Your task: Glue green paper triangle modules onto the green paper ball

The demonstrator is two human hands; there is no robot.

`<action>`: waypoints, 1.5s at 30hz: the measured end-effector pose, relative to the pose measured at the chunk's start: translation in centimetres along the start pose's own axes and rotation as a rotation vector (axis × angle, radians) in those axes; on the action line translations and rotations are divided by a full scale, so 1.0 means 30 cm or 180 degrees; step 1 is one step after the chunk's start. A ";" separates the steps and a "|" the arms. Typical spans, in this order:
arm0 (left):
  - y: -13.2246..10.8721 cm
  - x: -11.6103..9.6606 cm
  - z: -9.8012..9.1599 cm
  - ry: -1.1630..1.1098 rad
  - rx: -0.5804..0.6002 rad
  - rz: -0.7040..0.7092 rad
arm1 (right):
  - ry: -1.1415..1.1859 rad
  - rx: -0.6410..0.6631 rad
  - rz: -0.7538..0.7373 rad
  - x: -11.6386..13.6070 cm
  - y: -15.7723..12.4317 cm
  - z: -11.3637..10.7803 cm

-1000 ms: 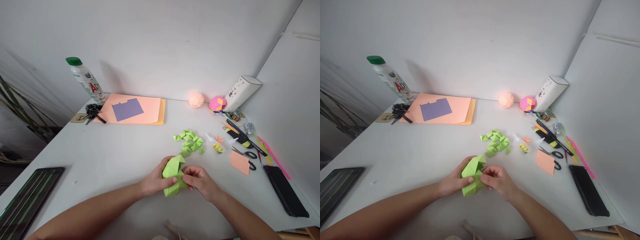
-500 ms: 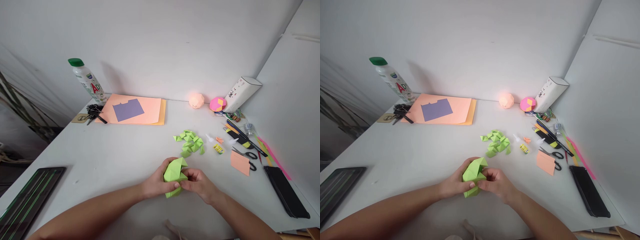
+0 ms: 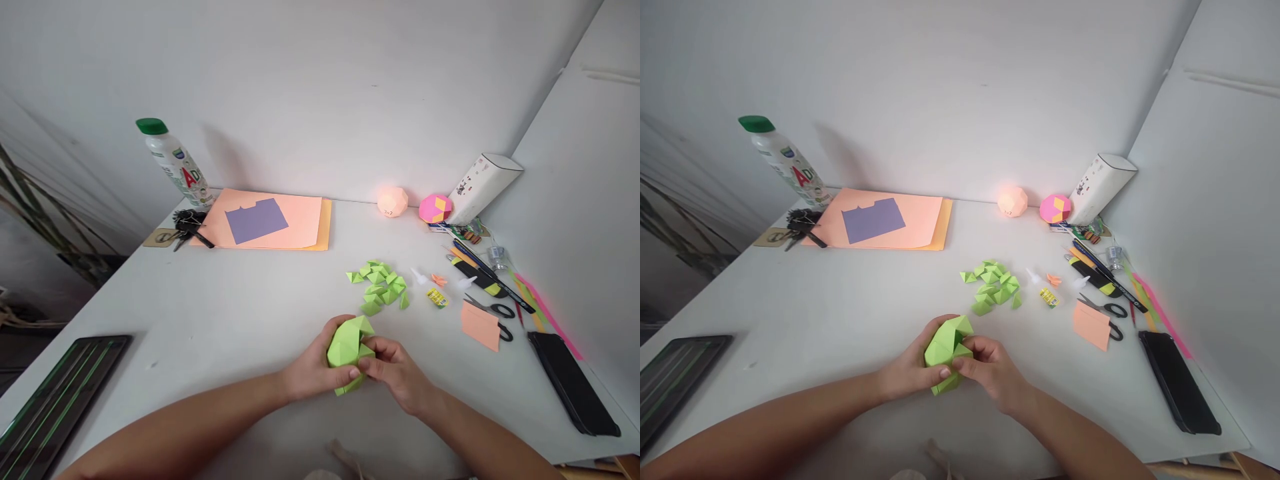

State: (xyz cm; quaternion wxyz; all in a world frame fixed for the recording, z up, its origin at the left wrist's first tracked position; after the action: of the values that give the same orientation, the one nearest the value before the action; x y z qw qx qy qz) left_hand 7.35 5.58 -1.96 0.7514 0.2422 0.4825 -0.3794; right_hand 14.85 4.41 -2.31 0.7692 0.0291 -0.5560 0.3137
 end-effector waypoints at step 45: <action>-0.023 -0.076 -0.093 0.0495 -0.0847 0.0424 | -0.0237 -0.0273 0.0156 0.018 -0.009 -0.065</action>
State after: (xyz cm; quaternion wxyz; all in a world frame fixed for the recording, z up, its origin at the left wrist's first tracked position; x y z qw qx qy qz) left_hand 4.73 7.97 -1.05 0.7608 0.2007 0.5680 -0.2416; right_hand 16.71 5.21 -2.50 0.7406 -0.0059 -0.5977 0.3071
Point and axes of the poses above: each hand's wrist, its own y-axis towards the middle knuckle, its own z-axis out of the palm, x = y × z, the point moved 10 cm from there along y, towards the middle knuckle, and after that the axes turned 10 degrees about x, right-handed, at the moved point
